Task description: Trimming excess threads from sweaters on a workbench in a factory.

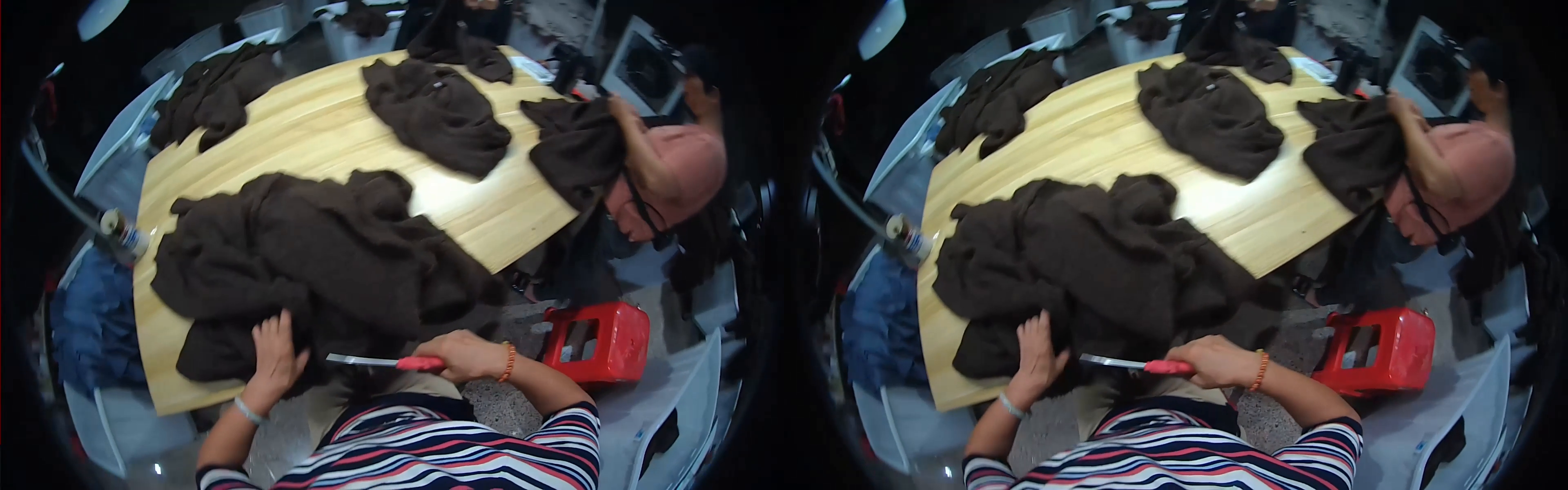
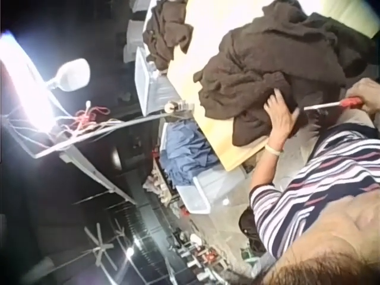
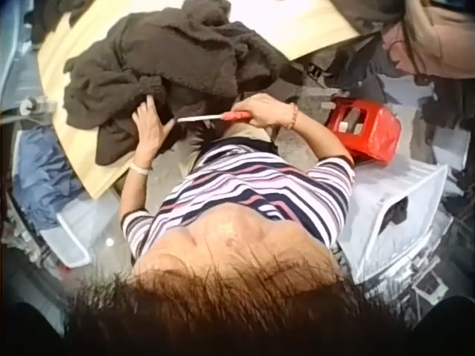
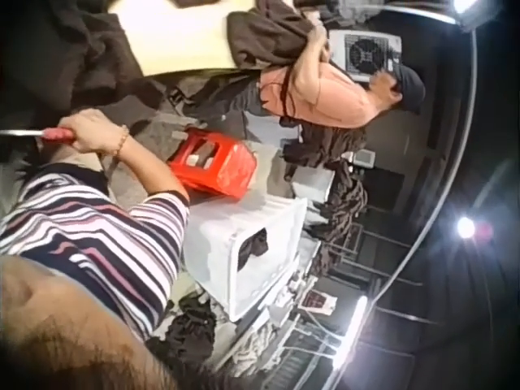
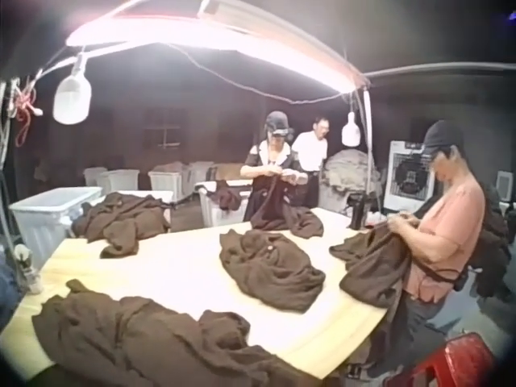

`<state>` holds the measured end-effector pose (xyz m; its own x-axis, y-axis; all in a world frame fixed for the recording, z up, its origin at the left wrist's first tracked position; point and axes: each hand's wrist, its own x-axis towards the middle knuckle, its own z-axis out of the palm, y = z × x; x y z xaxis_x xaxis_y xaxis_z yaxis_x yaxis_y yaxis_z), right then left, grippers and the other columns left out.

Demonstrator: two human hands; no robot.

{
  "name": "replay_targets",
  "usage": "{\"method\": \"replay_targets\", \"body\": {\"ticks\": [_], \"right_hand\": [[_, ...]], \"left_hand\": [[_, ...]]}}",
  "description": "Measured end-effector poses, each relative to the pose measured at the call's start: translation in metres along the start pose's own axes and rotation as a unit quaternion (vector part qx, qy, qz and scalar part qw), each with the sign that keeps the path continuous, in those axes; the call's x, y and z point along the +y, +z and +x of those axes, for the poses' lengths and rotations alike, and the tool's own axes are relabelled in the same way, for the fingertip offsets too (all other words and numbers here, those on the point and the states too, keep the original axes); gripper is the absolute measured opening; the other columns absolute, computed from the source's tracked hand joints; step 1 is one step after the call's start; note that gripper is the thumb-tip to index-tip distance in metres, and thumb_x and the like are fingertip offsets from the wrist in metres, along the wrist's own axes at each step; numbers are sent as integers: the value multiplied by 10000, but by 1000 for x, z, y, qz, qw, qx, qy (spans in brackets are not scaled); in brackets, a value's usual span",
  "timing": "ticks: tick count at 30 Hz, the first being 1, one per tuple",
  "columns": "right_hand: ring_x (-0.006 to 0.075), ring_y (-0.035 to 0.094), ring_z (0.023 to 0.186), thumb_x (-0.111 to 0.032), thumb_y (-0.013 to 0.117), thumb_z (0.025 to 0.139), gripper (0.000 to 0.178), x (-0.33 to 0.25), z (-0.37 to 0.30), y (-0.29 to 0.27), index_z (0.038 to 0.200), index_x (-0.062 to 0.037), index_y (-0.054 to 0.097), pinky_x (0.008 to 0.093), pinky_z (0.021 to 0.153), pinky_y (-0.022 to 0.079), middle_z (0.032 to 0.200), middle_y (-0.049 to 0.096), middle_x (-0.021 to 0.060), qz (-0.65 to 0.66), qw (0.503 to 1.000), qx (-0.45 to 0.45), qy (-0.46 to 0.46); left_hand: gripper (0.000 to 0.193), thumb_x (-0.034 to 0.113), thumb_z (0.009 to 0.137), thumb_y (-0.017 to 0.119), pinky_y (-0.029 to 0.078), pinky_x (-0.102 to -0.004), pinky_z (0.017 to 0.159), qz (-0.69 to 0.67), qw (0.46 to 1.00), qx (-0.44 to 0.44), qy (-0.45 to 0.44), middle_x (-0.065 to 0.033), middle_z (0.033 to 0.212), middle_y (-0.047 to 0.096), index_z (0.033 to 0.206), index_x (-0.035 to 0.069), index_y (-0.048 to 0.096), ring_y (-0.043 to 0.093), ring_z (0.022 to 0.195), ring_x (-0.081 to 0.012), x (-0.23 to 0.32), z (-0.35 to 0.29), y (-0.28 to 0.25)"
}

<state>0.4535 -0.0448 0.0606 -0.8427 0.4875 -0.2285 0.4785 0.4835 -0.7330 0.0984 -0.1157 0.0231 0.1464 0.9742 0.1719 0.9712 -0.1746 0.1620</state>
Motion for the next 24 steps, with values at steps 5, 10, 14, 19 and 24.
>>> {"method": "replay_targets", "body": {"ticks": [5, 10, 14, 19, 24], "right_hand": [[365, 656, 919, -112, 667, 753, 384, 3, -9, -9, 1135, -101, 635, 444, 785, 519, 947, 682, 170, -2, 1000, 7, 7], [343, 659, 872, -102, 678, 769, 324, 0, -11, -15, 1091, -95, 653, 422, 763, 521, 911, 681, 154, 8, 999, 40, -11], [354, 655, 846, -84, 692, 753, 330, 7, -14, -19, 1081, -82, 655, 414, 749, 525, 904, 678, 153, 22, 995, 99, -11], [359, 652, 841, -72, 687, 757, 315, 4, -18, -23, 1070, -78, 650, 421, 733, 522, 889, 676, 152, 2, 993, 114, -1], [360, 654, 845, -76, 677, 760, 306, -6, -27, -26, 1063, -76, 635, 433, 733, 515, 880, 672, 166, -4, 996, 87, 4]], "left_hand": [[401, -27, 714, 651, 477, -418, 859, -96, 988, 117, 20, -190, 1019, 627, 1111, -14, 593, 598, 974, -388, -18, 35, -29], [500, 47, 796, 707, 495, -363, 875, -268, 950, 145, -63, -171, 1071, 636, 1269, 11, 549, 629, 946, -331, 0, 40, -66], [1031, 362, 654, 857, 341, -502, 1047, -124, 991, 39, 19, -206, 1175, 513, 1494, 102, 318, 500, 1081, -370, 28, 10, -35], [915, 248, 616, 845, 322, -572, 1029, -68, 993, 90, -24, -231, 1106, 453, 1441, 192, 452, 462, 1061, -410, 48, 12, -3], [449, -158, 670, 490, 501, -364, 788, -240, 951, 186, -54, -157, 914, 582, 1029, 47, 663, 610, 865, -347, 17, 54, -60]]}}
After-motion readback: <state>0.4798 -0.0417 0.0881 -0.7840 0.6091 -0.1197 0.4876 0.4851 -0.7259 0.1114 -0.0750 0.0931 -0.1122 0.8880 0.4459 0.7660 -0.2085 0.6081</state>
